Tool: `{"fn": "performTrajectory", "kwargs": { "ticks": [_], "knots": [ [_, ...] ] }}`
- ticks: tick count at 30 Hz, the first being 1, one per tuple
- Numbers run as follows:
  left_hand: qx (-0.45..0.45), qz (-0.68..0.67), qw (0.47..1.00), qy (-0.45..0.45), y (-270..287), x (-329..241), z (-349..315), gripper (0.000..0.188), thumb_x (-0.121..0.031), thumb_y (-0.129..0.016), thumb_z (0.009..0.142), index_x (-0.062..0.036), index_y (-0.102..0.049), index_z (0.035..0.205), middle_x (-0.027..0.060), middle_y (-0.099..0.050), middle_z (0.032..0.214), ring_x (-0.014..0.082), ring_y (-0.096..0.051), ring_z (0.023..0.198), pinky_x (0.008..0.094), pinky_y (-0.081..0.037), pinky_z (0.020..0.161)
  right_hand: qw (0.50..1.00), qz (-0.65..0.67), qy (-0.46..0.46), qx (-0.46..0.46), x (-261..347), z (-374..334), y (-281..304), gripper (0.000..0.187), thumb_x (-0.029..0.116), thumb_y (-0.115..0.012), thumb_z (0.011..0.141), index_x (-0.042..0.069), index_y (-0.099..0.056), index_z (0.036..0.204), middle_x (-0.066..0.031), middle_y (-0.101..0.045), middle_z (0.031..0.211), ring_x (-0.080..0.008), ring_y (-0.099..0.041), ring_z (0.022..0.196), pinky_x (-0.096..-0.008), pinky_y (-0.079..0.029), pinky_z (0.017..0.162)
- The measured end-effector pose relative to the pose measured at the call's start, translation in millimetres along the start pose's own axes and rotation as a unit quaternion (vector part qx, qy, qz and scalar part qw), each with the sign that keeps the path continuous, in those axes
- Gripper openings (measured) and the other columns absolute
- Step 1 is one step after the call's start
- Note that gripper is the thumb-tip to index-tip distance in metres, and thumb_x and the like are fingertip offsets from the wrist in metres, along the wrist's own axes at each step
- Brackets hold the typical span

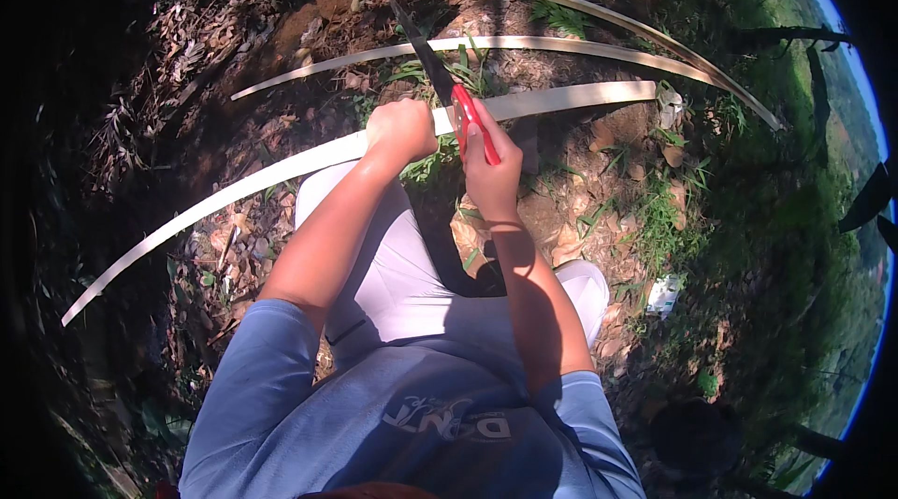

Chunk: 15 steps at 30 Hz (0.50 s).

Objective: The person sits on the ground and uses a red knife to shave thin strips from a long piece of bamboo. They hold the bamboo with one hand and scrape the blade along its length to remove the outer layer, creating a pile of shavings.

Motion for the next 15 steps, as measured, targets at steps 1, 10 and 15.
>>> {"fn": "performTrajectory", "kwargs": {
  "ticks": [1, 10, 15],
  "knots": [
    [0.005, -0.004, 1.000, -0.005, 1.0, 0.0, -2.5, 0.031, -0.016, -0.072, 0.082, -0.0042, -0.084, 0.108, 0.0188, -0.082, 0.111, 0.0337, -0.081, 0.106, 0.0429, -0.064, 0.093, 0.999, 0.033, -0.020, 0.009, -5.7, -6.7, 8.7, 0.041, 0.016, -0.060, 0.113, 0.002, -0.065, 0.151, 0.0020, -0.069, 0.094, -0.0023, -0.052, 0.070, -0.0216, -0.044, 0.060],
    [0.021, -0.012, 1.000, 0.010, -4.0, 1.2, 3.9, 0.033, -0.021, -0.083, 0.077, -0.0097, -0.085, 0.108, 0.0118, -0.083, 0.111, 0.0271, -0.081, 0.105, 0.0405, -0.065, 0.090, 0.990, -0.051, -0.130, -0.010, 57.9, -198.2, 113.7, 0.050, 0.016, -0.052, 0.113, -0.008, -0.053, 0.157, -0.0002, -0.067, 0.091, -0.0013, -0.050, 0.066, -0.0209, -0.042, 0.060],
    [0.034, -0.002, 0.999, 0.031, 0.3, -0.2, -3.3, 0.031, -0.019, -0.080, 0.080, -0.0086, -0.085, 0.109, 0.0124, -0.083, 0.112, 0.0283, -0.081, 0.106, 0.0399, -0.065, 0.091, 0.986, -0.104, -0.126, -0.028, 114.3, -252.2, 138.4, 0.052, 0.019, -0.053, 0.114, -0.013, -0.053, 0.154, -0.0034, -0.070, 0.088, -0.0024, -0.051, 0.065, -0.0217, -0.044, 0.061]
  ]
}}
Point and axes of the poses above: each hand's wrist, its own z-axis towards the middle knuckle, its own y-axis out of the back of the hand, x = y × z, the point moved 2 cm from there along z, towards the middle knuckle
